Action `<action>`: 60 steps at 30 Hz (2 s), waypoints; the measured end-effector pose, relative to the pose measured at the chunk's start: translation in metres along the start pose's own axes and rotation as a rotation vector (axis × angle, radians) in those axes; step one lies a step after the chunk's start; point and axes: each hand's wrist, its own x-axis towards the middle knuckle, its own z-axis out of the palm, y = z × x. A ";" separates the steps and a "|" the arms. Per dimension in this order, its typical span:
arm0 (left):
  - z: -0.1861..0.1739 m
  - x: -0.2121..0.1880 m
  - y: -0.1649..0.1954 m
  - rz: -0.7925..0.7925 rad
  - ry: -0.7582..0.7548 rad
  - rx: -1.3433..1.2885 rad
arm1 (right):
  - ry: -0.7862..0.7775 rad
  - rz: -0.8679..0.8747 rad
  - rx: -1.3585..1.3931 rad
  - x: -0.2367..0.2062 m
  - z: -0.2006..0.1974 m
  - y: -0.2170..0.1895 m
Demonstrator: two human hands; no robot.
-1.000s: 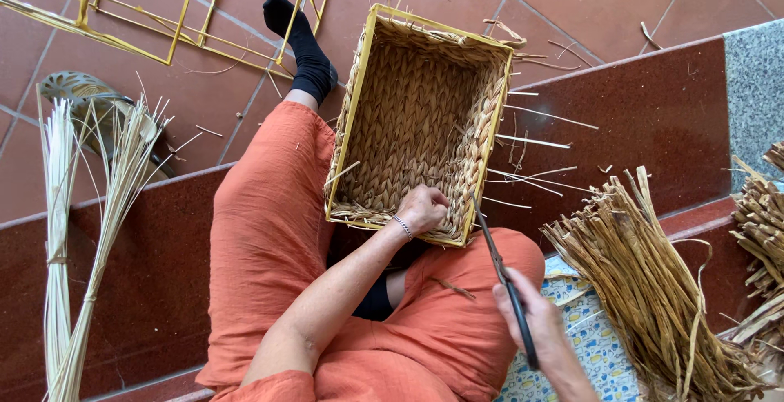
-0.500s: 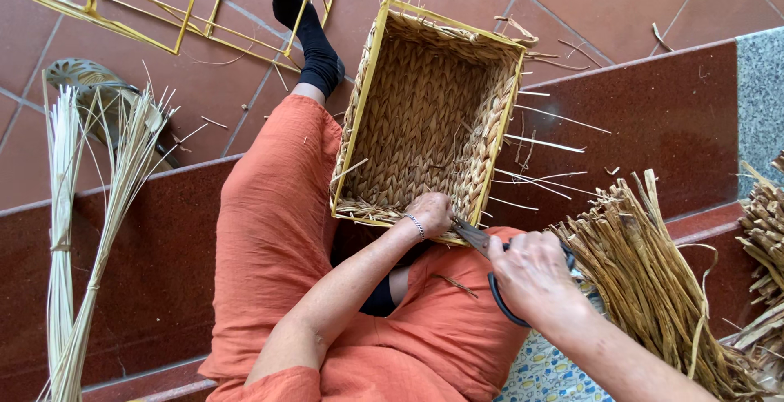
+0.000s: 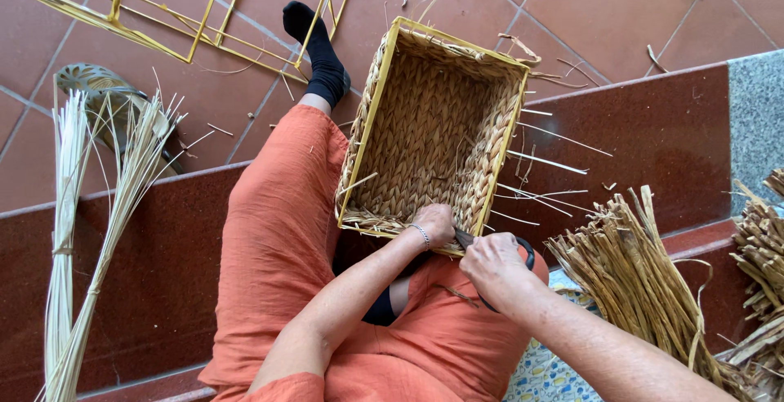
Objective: The person trims excess dried plant fibers from a woven basket using shears. They rotate the basket to access different edges and cut protruding strands flush with the frame.
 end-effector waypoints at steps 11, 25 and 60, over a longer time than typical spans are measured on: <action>-0.024 0.033 -0.003 -0.141 0.517 -1.086 | 0.126 0.665 1.551 -0.058 0.087 0.005; -0.022 0.047 -0.001 -0.169 0.656 -0.760 | 0.243 0.699 2.720 0.006 0.075 -0.033; -0.015 0.045 -0.001 -0.157 0.734 -0.892 | 0.660 0.785 2.298 0.035 0.116 -0.074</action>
